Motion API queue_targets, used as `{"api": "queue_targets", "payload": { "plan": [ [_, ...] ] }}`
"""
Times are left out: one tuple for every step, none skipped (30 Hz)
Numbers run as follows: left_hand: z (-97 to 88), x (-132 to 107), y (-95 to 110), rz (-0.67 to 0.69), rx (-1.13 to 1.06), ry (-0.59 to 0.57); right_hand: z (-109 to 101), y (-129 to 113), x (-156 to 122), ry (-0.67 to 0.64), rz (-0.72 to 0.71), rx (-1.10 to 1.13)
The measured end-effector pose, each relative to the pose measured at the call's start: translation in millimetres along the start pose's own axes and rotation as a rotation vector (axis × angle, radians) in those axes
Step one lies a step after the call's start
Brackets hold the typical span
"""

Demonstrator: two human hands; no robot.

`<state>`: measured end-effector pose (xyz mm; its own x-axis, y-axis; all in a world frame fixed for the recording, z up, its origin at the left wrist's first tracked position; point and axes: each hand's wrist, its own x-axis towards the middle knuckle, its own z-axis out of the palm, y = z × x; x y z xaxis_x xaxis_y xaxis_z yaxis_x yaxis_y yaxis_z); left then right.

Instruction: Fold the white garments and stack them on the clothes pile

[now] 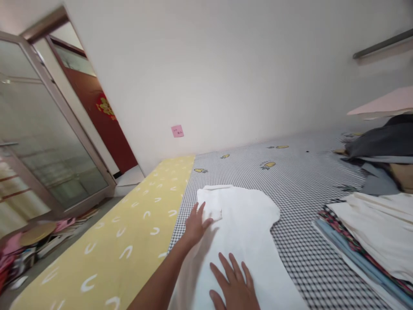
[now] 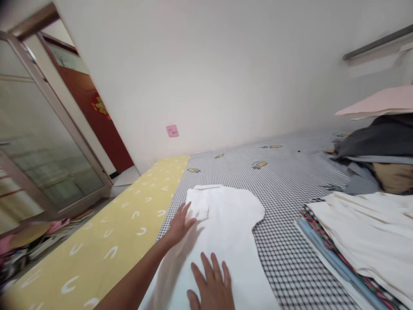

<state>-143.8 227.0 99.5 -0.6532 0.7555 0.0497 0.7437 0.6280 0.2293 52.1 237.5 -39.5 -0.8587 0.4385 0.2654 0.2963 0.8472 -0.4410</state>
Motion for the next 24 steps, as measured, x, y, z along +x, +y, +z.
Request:
{"api": "queue_targets", "payload": {
  "plan": [
    [-9.6, -12.9, -17.3, -0.043, -0.001, 0.039, -2.9, -2.0, -0.7, 0.007, 0.010, -0.013],
    [-18.2, -28.6, -36.5, -0.097, 0.001, 0.070, -6.2, -4.7, -1.7, 0.012, 0.020, -0.023],
    [-24.7, -46.6, -56.5, -0.158, 0.005, 0.087, -9.7, -7.7, -2.7, 0.017, 0.029, -0.032],
    [-28.4, -66.6, -76.2, -0.219, 0.009, 0.092, -13.2, -10.6, -3.8, 0.024, 0.042, -0.039],
    [-29.2, -87.6, -94.3, -0.274, 0.010, 0.083, -16.4, -13.1, -4.9, 0.030, 0.053, -0.049],
    [-27.1, -108.6, -109.9, -0.319, 0.009, 0.065, -19.3, -15.2, -5.8, 0.030, 0.059, -0.061],
    [-22.6, -128.7, -122.3, -0.352, 0.003, 0.042, -21.6, -16.8, -6.6, 0.028, 0.064, -0.076],
    [-16.3, -146.9, -131.0, -0.373, -0.006, 0.022, -23.3, -17.9, -7.1, 0.024, 0.068, -0.094],
    [-9.0, -162.7, -136.2, -0.384, -0.012, 0.008, -24.5, -18.8, -7.4, 0.019, 0.073, -0.112],
    [-1.7, -175.7, -137.9, -0.386, -0.012, -0.001, -25.2, -19.6, -7.6, 0.012, 0.078, -0.130],
    [5.0, -185.9, -136.5, -0.382, -0.004, -0.004, -25.6, -20.3, -7.6, 0.003, 0.084, -0.147],
    [10.4, -193.4, -132.6, -0.375, 0.006, -0.001, -25.9, -21.2, -7.4, -0.007, 0.092, -0.164],
    [14.1, -198.5, -126.6, -0.363, 0.014, 0.011, -26.3, -22.2, -7.0, -0.017, 0.099, -0.178],
    [15.8, -201.7, -119.0, -0.348, 0.018, 0.038, -26.9, -23.3, -6.2, -0.029, 0.106, -0.190],
    [15.7, -203.6, -110.4, -0.326, 0.016, 0.085, -28.0, -24.3, -5.2, -0.041, 0.115, -0.200],
    [14.2, -204.6, -101.0, -0.291, 0.010, 0.151, -29.8, -25.3, -3.8, -0.057, 0.126, -0.206],
    [11.8, -205.2, -91.3, -0.242, 0.005, 0.232, -32.3, -26.3, -2.2, -0.080, 0.137, -0.203],
    [9.2, -205.7, -81.4, -0.177, 0.005, 0.321, -35.6, -27.2, -0.6, -0.113, 0.147, -0.191],
    [7.3, -206.4, -71.6, -0.099, 0.009, 0.405, -39.6, -28.1, 0.8, -0.150, 0.154, -0.172],
    [6.5, -207.3, -62.0, -0.014, 0.011, 0.471, -44.0, -29.0, 1.5, -0.186, 0.159, -0.148],
    [7.4, -208.4, -52.9, 0.070, 0.008, 0.504, -48.3, -29.9, 1.3, -0.210, 0.165, -0.123],
    [10.3, -209.5, -44.1, 0.141, 0.004, 0.499, -52.3, -30.9, -0.1, -0.220, 0.172, -0.103],
    [15.0, -210.7, -35.8, 0.195, 0.003, 0.458, -55.5, -31.6, -2.6, -0.216, 0.181, -0.091],
    [21.4, -211.6, -28.0, 0.228, 0.007, 0.395, -57.8, -32.1, -6.2, -0.202, 0.190, -0.088]
  ]
}}
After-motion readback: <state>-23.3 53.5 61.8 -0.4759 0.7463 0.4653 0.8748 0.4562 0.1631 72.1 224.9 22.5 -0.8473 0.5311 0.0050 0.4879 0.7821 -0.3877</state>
